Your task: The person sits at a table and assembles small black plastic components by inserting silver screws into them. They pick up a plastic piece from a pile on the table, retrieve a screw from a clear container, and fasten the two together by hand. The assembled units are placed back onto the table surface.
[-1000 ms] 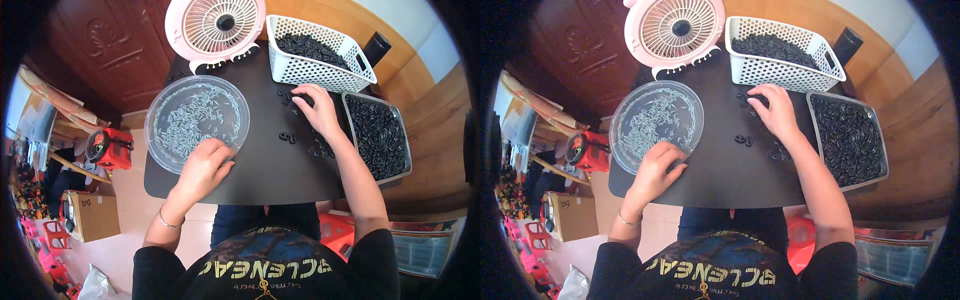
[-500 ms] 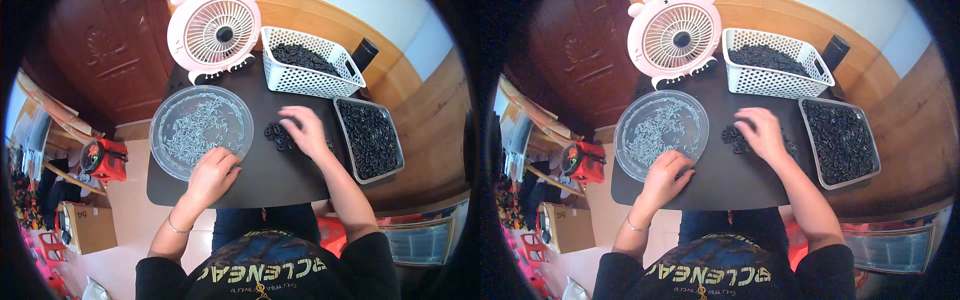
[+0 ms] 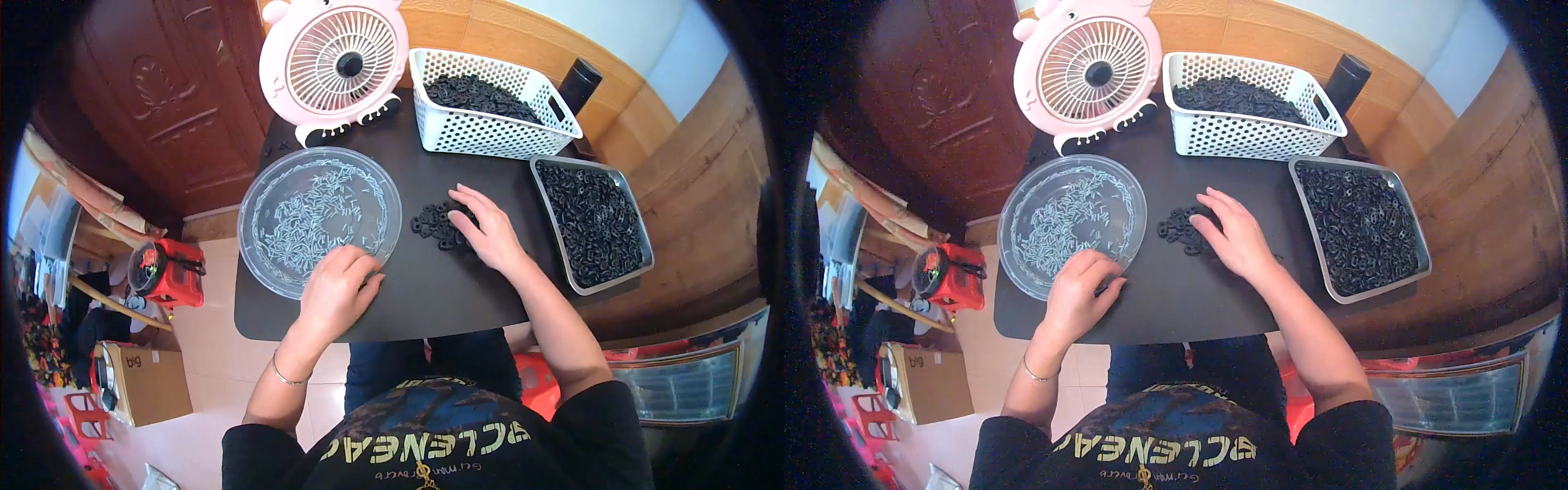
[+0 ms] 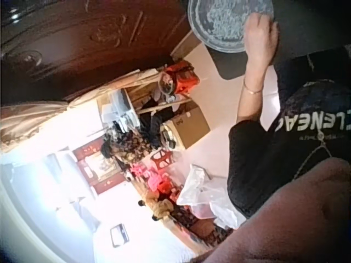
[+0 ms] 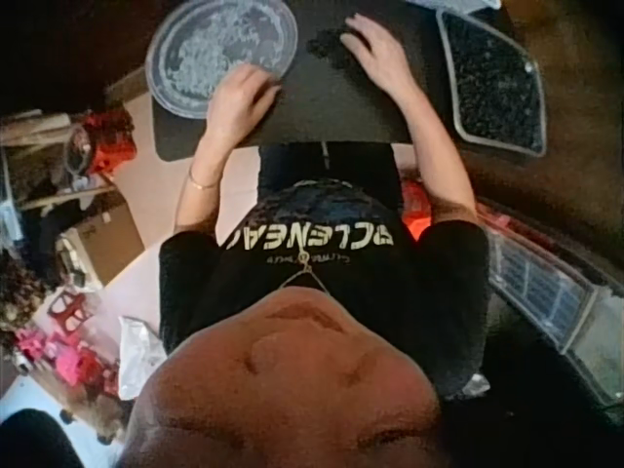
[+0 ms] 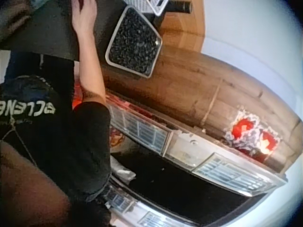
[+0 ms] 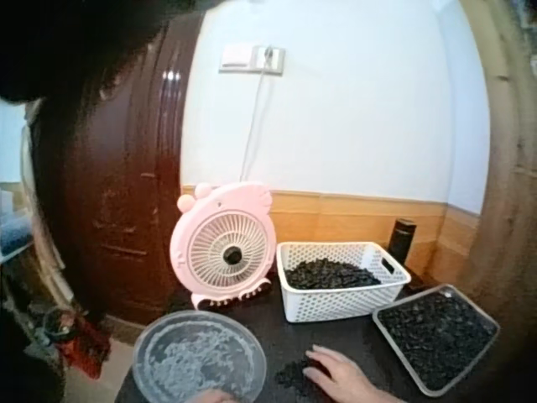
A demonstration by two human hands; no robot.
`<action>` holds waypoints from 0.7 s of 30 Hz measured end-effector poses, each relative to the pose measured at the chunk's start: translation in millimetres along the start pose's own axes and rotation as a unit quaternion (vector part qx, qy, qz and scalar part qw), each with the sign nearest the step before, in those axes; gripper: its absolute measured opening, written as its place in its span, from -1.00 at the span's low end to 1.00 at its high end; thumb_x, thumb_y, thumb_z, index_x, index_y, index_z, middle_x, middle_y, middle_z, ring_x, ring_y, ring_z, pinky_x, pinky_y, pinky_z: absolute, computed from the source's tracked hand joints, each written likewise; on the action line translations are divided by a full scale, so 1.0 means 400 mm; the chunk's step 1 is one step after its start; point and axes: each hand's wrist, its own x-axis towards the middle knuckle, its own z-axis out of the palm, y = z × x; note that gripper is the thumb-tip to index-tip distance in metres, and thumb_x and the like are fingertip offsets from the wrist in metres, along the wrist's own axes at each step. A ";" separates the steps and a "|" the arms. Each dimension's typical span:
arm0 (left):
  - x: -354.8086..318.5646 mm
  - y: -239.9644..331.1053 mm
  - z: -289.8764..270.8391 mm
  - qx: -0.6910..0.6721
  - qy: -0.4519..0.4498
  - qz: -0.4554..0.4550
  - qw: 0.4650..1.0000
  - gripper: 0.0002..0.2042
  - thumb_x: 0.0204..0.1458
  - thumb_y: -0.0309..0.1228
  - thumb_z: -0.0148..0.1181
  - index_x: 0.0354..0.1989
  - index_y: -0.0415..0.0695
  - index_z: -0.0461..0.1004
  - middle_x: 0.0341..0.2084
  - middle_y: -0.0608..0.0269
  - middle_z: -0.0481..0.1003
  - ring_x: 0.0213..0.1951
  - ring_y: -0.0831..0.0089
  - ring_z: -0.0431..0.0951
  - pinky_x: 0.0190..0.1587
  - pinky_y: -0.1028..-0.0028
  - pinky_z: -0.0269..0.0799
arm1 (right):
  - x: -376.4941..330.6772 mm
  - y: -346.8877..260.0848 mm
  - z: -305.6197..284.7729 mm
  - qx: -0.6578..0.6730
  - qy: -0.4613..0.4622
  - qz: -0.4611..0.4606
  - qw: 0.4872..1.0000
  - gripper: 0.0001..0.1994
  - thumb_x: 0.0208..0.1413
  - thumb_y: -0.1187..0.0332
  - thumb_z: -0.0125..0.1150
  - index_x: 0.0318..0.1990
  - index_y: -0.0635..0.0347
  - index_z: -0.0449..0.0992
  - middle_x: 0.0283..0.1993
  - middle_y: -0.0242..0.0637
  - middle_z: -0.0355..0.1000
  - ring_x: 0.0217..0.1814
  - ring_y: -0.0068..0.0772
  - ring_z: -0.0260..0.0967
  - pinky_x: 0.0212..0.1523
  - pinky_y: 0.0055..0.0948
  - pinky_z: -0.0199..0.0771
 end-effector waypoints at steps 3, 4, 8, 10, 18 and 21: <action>-0.008 -0.004 0.001 0.010 0.008 0.002 1.000 -0.86 -0.30 -0.55 0.22 -0.52 -0.19 0.40 -0.52 0.19 0.37 -0.40 0.22 0.40 -0.36 0.36 0.32 | -0.046 -0.031 -0.050 -0.113 0.059 0.017 0.992 -0.57 0.04 0.14 -0.01 0.02 0.20 0.30 0.14 -0.06 0.17 0.25 -0.09 -0.02 0.22 -0.09 -0.14; -0.009 -0.004 0.003 0.011 0.013 0.006 1.000 -0.86 -0.30 -0.55 0.22 -0.52 -0.19 0.40 -0.52 0.19 0.37 -0.40 0.22 0.40 -0.36 0.36 0.32 | -0.070 -0.017 -0.059 -0.115 0.071 0.070 0.988 -0.54 0.05 0.12 -0.02 0.06 0.18 0.26 0.16 -0.03 0.13 0.27 -0.08 -0.06 0.22 -0.04 -0.18; -0.003 0.003 0.003 0.013 0.000 0.004 1.000 -0.86 -0.30 -0.54 0.23 -0.51 -0.18 0.40 -0.51 0.19 0.38 -0.40 0.22 0.40 -0.36 0.37 0.33 | -0.117 0.023 -0.036 -0.110 0.027 0.146 0.983 -0.42 0.06 0.05 -0.06 0.15 0.24 0.10 0.20 0.12 0.00 0.30 0.01 -0.16 0.25 -0.08 -0.28; 0.003 0.012 0.004 0.003 -0.001 0.010 1.000 -0.85 -0.30 -0.53 0.23 -0.51 -0.18 0.40 -0.51 0.18 0.38 -0.39 0.22 0.40 -0.35 0.37 0.33 | -0.102 0.002 -0.018 -0.102 0.015 0.125 0.987 -0.40 0.07 0.05 -0.07 0.16 0.29 0.07 0.20 0.14 -0.01 0.31 0.02 -0.17 0.26 -0.10 -0.30; 0.025 0.009 -0.007 -0.032 -0.023 -0.002 0.999 -0.86 -0.24 -0.47 0.23 -0.50 -0.18 0.41 -0.52 0.15 0.40 -0.39 0.18 0.41 -0.32 0.34 0.32 | -0.042 -0.005 -0.018 0.070 0.033 0.002 0.997 -0.49 0.02 0.29 0.06 0.13 0.25 0.13 0.17 0.07 0.05 0.25 -0.03 -0.05 0.21 -0.26 -0.06; 0.049 -0.022 -0.039 0.021 -0.015 -0.023 0.999 -0.89 -0.21 -0.49 0.19 -0.50 -0.20 0.40 -0.53 0.13 0.42 -0.39 0.17 0.41 -0.31 0.34 0.31 | -0.046 0.020 -0.046 0.040 0.119 -0.027 0.992 -0.57 -0.03 0.39 0.09 0.04 0.24 0.23 0.08 -0.03 0.16 0.14 -0.10 0.09 0.14 -0.27 0.04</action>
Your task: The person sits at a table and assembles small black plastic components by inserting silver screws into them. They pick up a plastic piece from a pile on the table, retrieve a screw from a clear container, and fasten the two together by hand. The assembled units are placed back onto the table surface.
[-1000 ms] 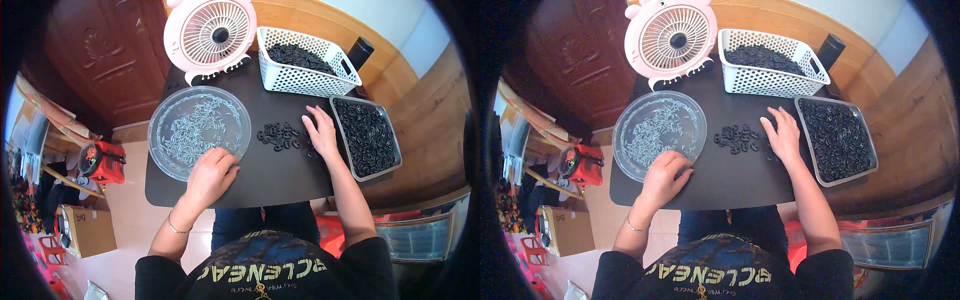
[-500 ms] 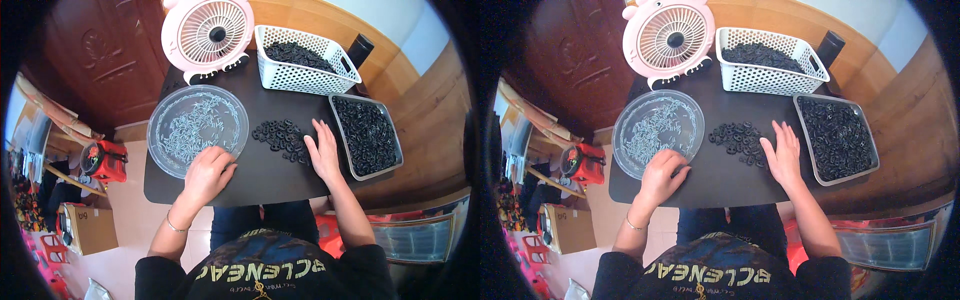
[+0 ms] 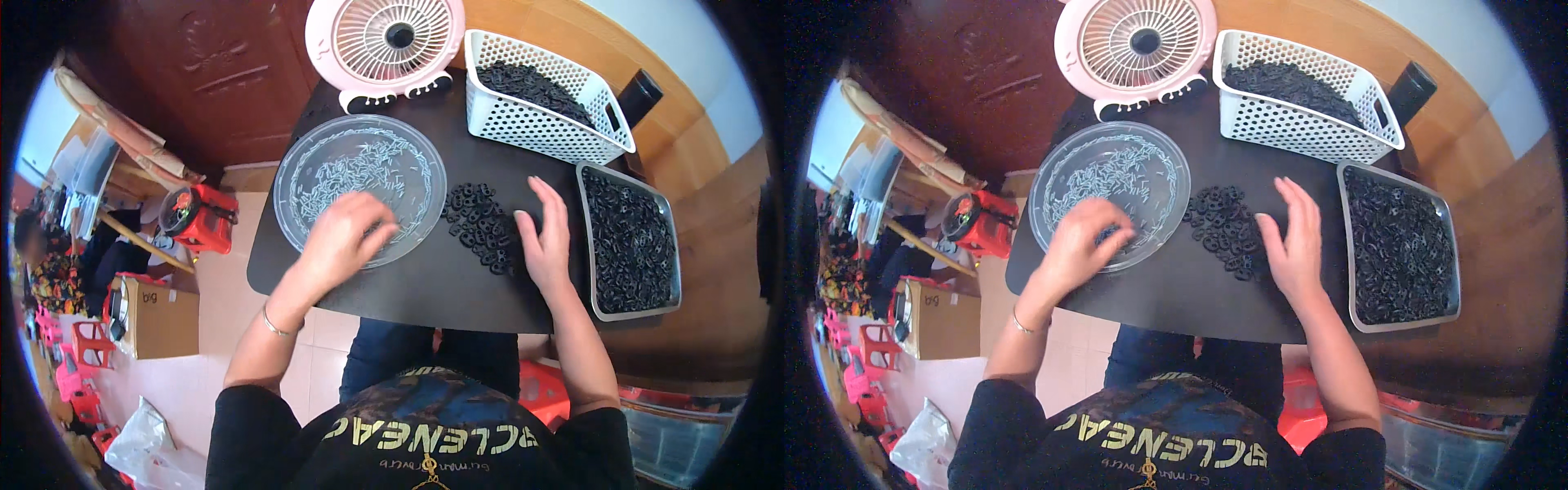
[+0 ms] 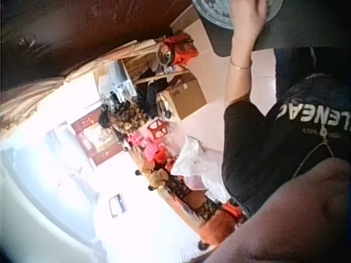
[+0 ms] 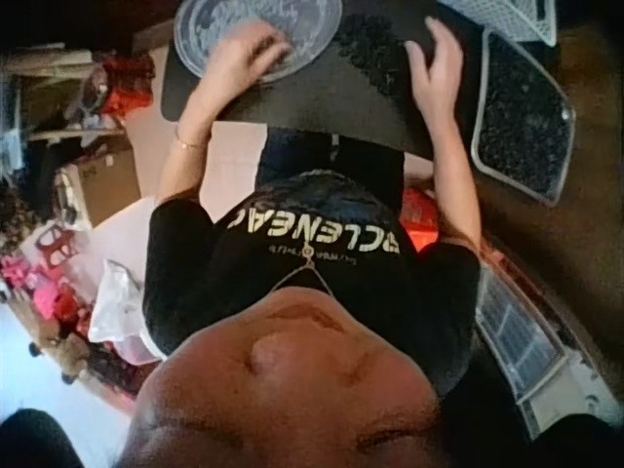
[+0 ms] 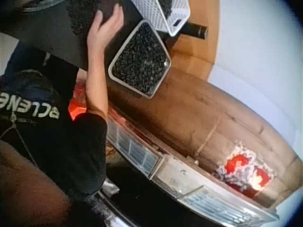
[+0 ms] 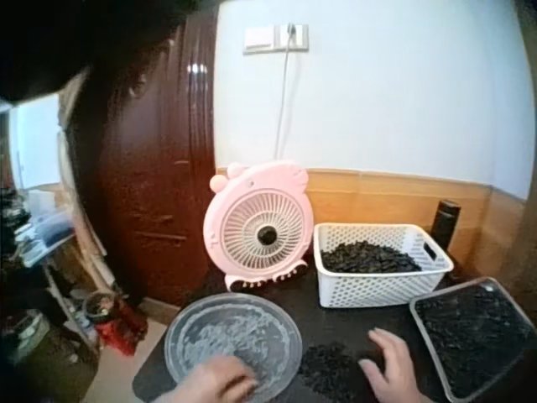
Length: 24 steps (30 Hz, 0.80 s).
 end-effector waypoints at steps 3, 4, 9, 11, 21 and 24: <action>0.041 -0.042 -0.009 0.100 -0.015 -0.001 0.995 -0.90 -0.25 -0.52 0.17 -0.49 -0.19 0.43 -0.52 0.14 0.42 -0.37 0.17 0.42 -0.27 0.30 0.32 | -0.017 0.008 -0.008 0.011 0.020 -0.012 1.000 -0.61 -0.06 0.45 0.11 -0.01 0.24 0.27 0.02 -0.11 0.21 0.09 -0.15 0.13 0.10 -0.30 0.10; 0.055 -0.047 -0.010 0.128 -0.020 -0.001 0.992 -0.89 -0.26 -0.53 0.17 -0.49 -0.19 0.44 -0.52 0.14 0.42 -0.36 0.17 0.42 -0.26 0.30 0.33 | -0.018 0.006 -0.010 0.019 0.020 -0.013 1.000 -0.61 -0.07 0.45 0.11 -0.02 0.24 0.28 0.01 -0.13 0.22 0.08 -0.16 0.14 0.09 -0.31 0.11; 0.086 -0.037 0.001 0.207 -0.077 -0.021 0.975 -0.89 -0.28 -0.51 0.16 -0.49 -0.18 0.49 -0.52 0.16 0.41 -0.36 0.19 0.43 -0.25 0.31 0.34 | -0.018 0.007 -0.006 0.053 0.018 -0.016 0.998 -0.63 -0.08 0.46 0.12 -0.05 0.23 0.30 -0.02 -0.14 0.24 0.05 -0.17 0.16 0.06 -0.31 0.13; 0.091 -0.036 0.009 0.211 -0.089 -0.041 0.972 -0.89 -0.28 -0.50 0.16 -0.51 -0.18 0.50 -0.51 0.16 0.42 -0.37 0.20 0.43 -0.26 0.32 0.35 | -0.015 0.010 -0.006 0.065 0.015 -0.007 0.998 -0.63 -0.08 0.46 0.13 -0.05 0.23 0.30 -0.03 -0.13 0.24 0.05 -0.17 0.16 0.05 -0.31 0.14; 0.094 -0.015 0.035 0.209 -0.092 -0.050 0.972 -0.90 -0.24 -0.51 0.12 -0.50 -0.17 0.52 -0.50 0.18 0.42 -0.38 0.21 0.46 -0.32 0.33 0.39 | -0.015 0.015 -0.014 0.091 0.032 0.011 0.995 -0.64 -0.09 0.45 0.14 -0.07 0.22 0.31 -0.06 -0.12 0.26 0.01 -0.15 0.19 0.03 -0.31 0.16; 0.092 -0.013 0.038 0.201 -0.090 -0.055 0.974 -0.90 -0.24 -0.52 0.13 -0.49 -0.17 0.52 -0.49 0.19 0.42 -0.38 0.21 0.46 -0.31 0.33 0.39 | -0.015 0.015 -0.014 0.092 0.033 0.012 0.995 -0.63 -0.10 0.45 0.15 -0.07 0.22 0.31 -0.07 -0.12 0.26 0.01 -0.15 0.19 0.02 -0.31 0.17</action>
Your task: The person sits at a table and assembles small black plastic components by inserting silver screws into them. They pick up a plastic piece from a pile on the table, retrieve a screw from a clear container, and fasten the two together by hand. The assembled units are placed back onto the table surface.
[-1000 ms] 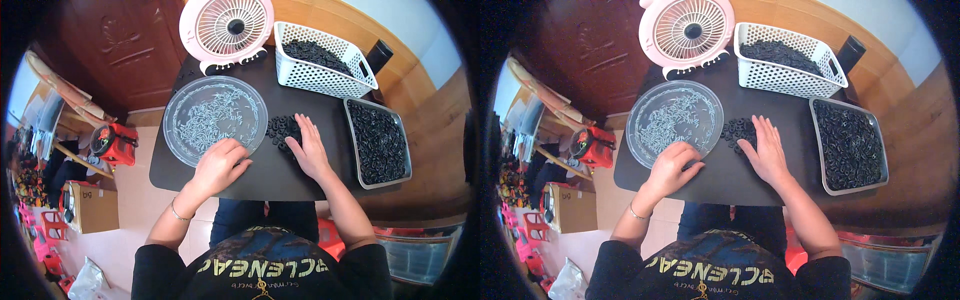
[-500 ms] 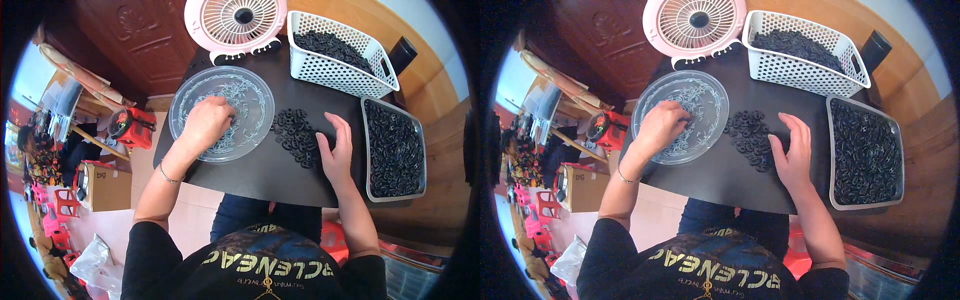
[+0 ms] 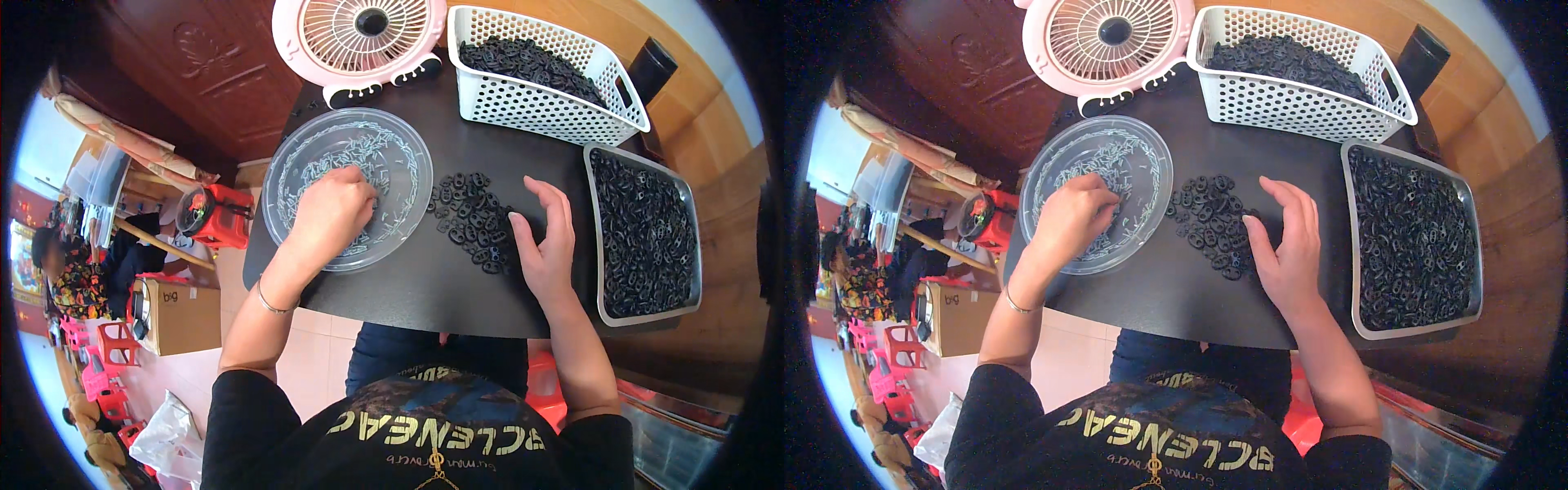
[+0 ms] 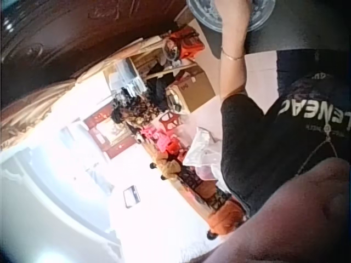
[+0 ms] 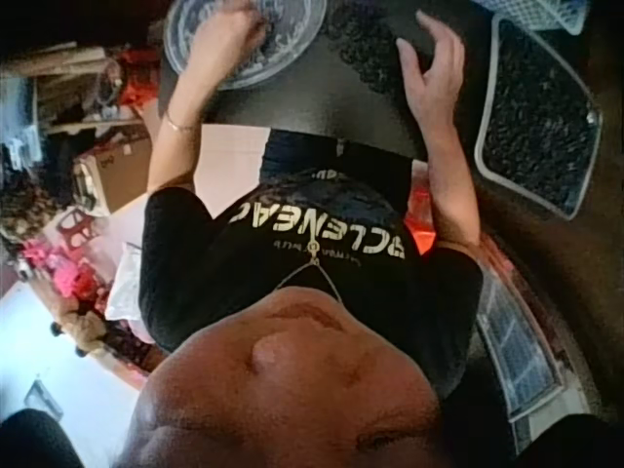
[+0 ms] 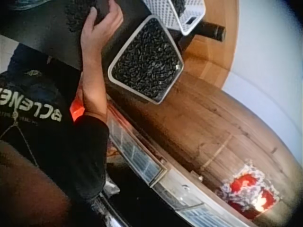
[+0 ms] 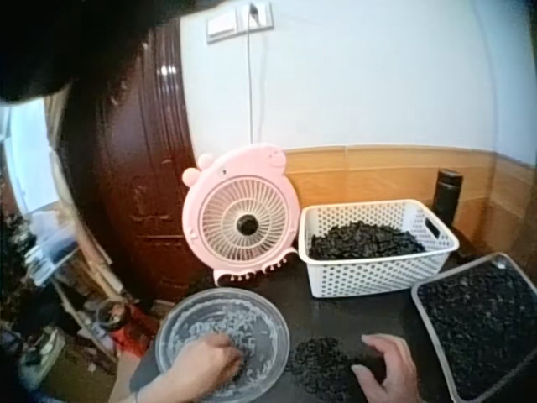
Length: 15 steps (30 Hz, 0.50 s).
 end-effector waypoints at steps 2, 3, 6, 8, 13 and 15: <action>0.002 0.002 -0.002 0.002 0.002 0.004 1.000 -0.89 -0.25 -0.52 0.13 -0.49 -0.17 0.52 -0.50 0.18 0.42 -0.38 0.21 0.46 -0.31 0.33 0.39 | 0.000 -0.001 -0.001 0.003 0.001 0.002 1.000 -0.63 -0.11 0.45 0.16 -0.07 0.22 0.32 -0.07 -0.13 0.27 0.01 -0.15 0.19 0.02 -0.31 0.17; 0.002 0.002 -0.001 0.002 0.002 0.004 1.000 -0.89 -0.25 -0.53 0.13 -0.49 -0.17 0.52 -0.50 0.19 0.42 -0.38 0.20 0.46 -0.31 0.33 0.39 | 0.000 -0.002 -0.002 0.006 0.001 0.004 1.000 -0.63 -0.11 0.45 0.16 -0.07 0.22 0.32 -0.07 -0.13 0.27 0.01 -0.16 0.20 0.02 -0.31 0.17; 0.003 0.001 0.006 0.002 0.005 -0.001 1.000 -0.89 -0.27 -0.53 0.14 -0.49 -0.17 0.51 -0.51 0.18 0.42 -0.38 0.19 0.46 -0.31 0.32 0.39 | 0.000 -0.001 -0.003 0.009 0.004 0.008 1.000 -0.63 -0.11 0.45 0.17 -0.08 0.22 0.33 -0.08 -0.13 0.27 0.01 -0.16 0.20 0.01 -0.32 0.18; 0.001 -0.001 0.010 0.000 0.006 -0.009 1.000 -0.89 -0.27 -0.54 0.14 -0.50 -0.16 0.51 -0.52 0.18 0.41 -0.38 0.19 0.46 -0.31 0.31 0.38 | 0.000 -0.002 -0.002 0.010 0.004 0.010 1.000 -0.64 -0.12 0.46 0.17 -0.08 0.23 0.33 -0.08 -0.12 0.28 0.00 -0.17 0.21 0.01 -0.33 0.18; 0.012 0.000 0.012 0.044 -0.002 -0.031 0.999 -0.91 -0.31 -0.54 0.14 -0.54 -0.16 0.47 -0.53 0.16 0.40 -0.39 0.18 0.45 -0.33 0.29 0.38 | 0.003 -0.006 -0.004 0.010 0.002 0.013 1.000 -0.64 -0.13 0.48 0.17 -0.09 0.23 0.34 -0.08 -0.13 0.28 0.00 -0.18 0.22 0.00 -0.34 0.19; 0.016 0.004 0.006 0.033 0.019 -0.028 0.999 -0.91 -0.32 -0.55 0.13 -0.55 -0.18 0.44 -0.54 0.16 0.41 -0.42 0.20 0.46 -0.36 0.32 0.38 | 0.002 -0.006 -0.006 0.015 0.006 0.016 1.000 -0.64 -0.13 0.49 0.17 -0.09 0.23 0.34 -0.09 -0.12 0.28 -0.01 -0.18 0.22 0.00 -0.34 0.19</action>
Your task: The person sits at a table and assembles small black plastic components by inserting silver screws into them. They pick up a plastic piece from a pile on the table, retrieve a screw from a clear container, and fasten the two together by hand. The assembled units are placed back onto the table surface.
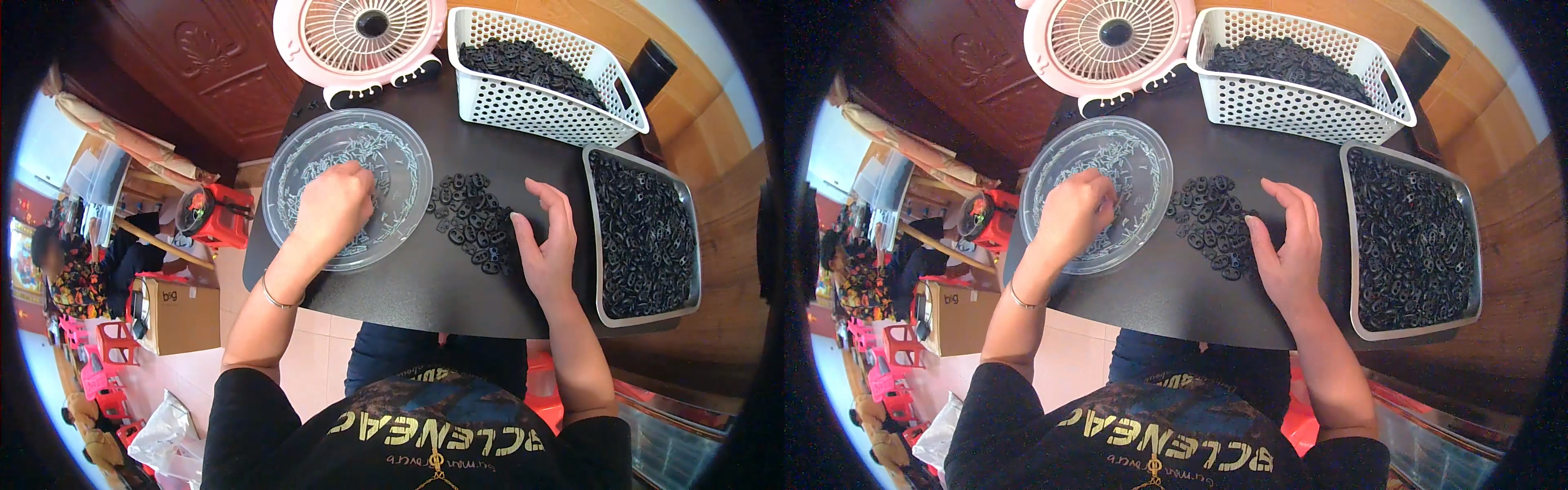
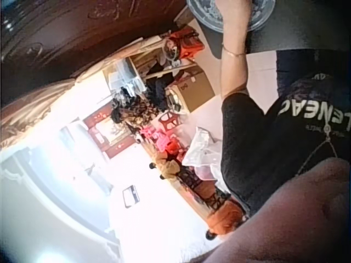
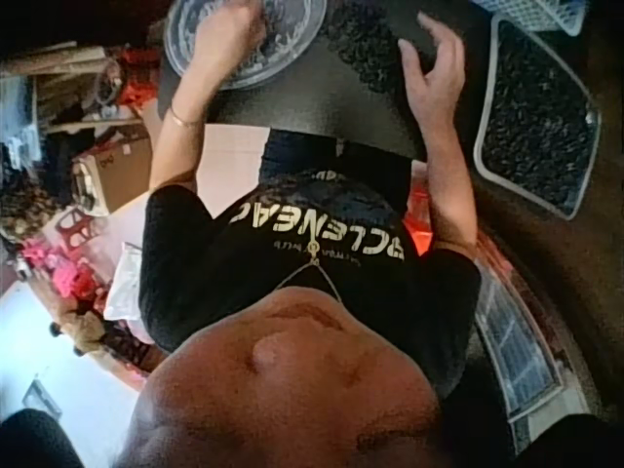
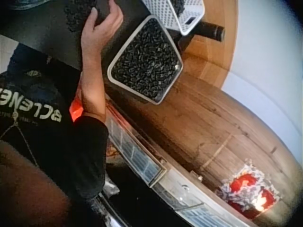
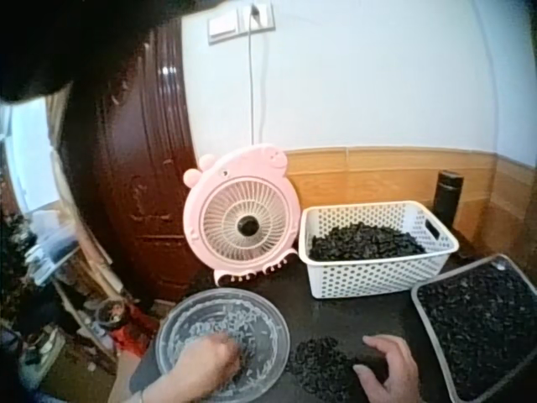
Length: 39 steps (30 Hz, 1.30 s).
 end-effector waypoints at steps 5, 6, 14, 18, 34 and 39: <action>-0.031 0.070 -0.026 -0.293 0.029 -0.006 0.956 -0.92 -0.28 -0.63 0.10 -0.55 -0.22 0.39 -0.58 0.22 0.42 -0.54 0.45 0.46 -0.48 0.52 0.37 | 0.000 0.007 -0.006 0.006 0.007 0.010 1.000 -0.63 -0.14 0.49 0.17 -0.09 0.22 0.34 -0.10 -0.13 0.28 -0.02 -0.18 0.23 -0.01 -0.35 0.21; -0.050 0.085 -0.026 -0.324 0.010 0.019 0.946 -0.90 -0.28 -0.67 0.10 -0.55 -0.21 0.40 -0.58 0.27 0.42 -0.57 0.58 0.42 -0.49 0.61 0.34 | 0.000 0.009 -0.006 0.004 0.007 0.010 1.000 -0.63 -0.14 0.49 0.18 -0.09 0.22 0.34 -0.10 -0.13 0.28 -0.02 -0.17 0.23 -0.02 -0.35 0.21; -0.091 0.102 0.027 -0.364 -0.023 0.038 0.930 -0.88 -0.28 -0.68 0.12 -0.54 -0.21 0.39 -0.56 0.27 0.42 -0.61 0.64 0.39 -0.59 0.65 0.33 | 0.004 0.009 -0.007 0.029 0.009 -0.018 0.999 -0.78 -0.15 0.54 0.15 -0.26 0.22 0.43 -0.25 -0.20 0.37 -0.19 -0.26 0.34 -0.17 -0.42 0.31; -0.076 0.096 0.036 -0.369 0.005 0.053 0.928 -0.89 -0.27 -0.68 0.11 -0.56 -0.21 0.36 -0.53 0.24 0.44 -0.57 0.65 0.39 -0.55 0.66 0.33 | -0.001 0.019 -0.005 0.058 -0.042 -0.004 0.997 -0.88 -0.16 0.56 0.16 -0.38 0.22 0.47 -0.40 -0.25 0.40 -0.37 -0.34 0.39 -0.34 -0.48 0.36; 0.086 0.201 -0.007 -0.675 -0.139 -0.052 0.723 -0.83 -0.05 -0.56 0.06 -0.26 -0.26 0.48 -0.47 0.29 0.49 -0.46 0.70 0.42 -0.41 0.71 0.34 | -0.015 -0.030 -0.034 -0.114 -0.227 -0.084 0.964 -0.86 -0.21 0.46 0.14 -0.40 0.11 0.42 -0.41 -0.35 0.34 -0.32 -0.32 0.36 -0.36 -0.38 0.41; 0.080 0.208 0.039 -0.747 -0.173 -0.123 0.630 -0.82 -0.04 -0.56 0.05 -0.24 -0.30 0.46 -0.47 0.23 0.50 -0.48 0.65 0.45 -0.40 0.70 0.39 | 0.010 -0.045 -0.030 -0.165 -0.281 -0.135 0.936 -0.87 -0.15 0.43 0.03 -0.37 0.12 0.42 -0.42 -0.33 0.33 -0.32 -0.29 0.35 -0.35 -0.36 0.42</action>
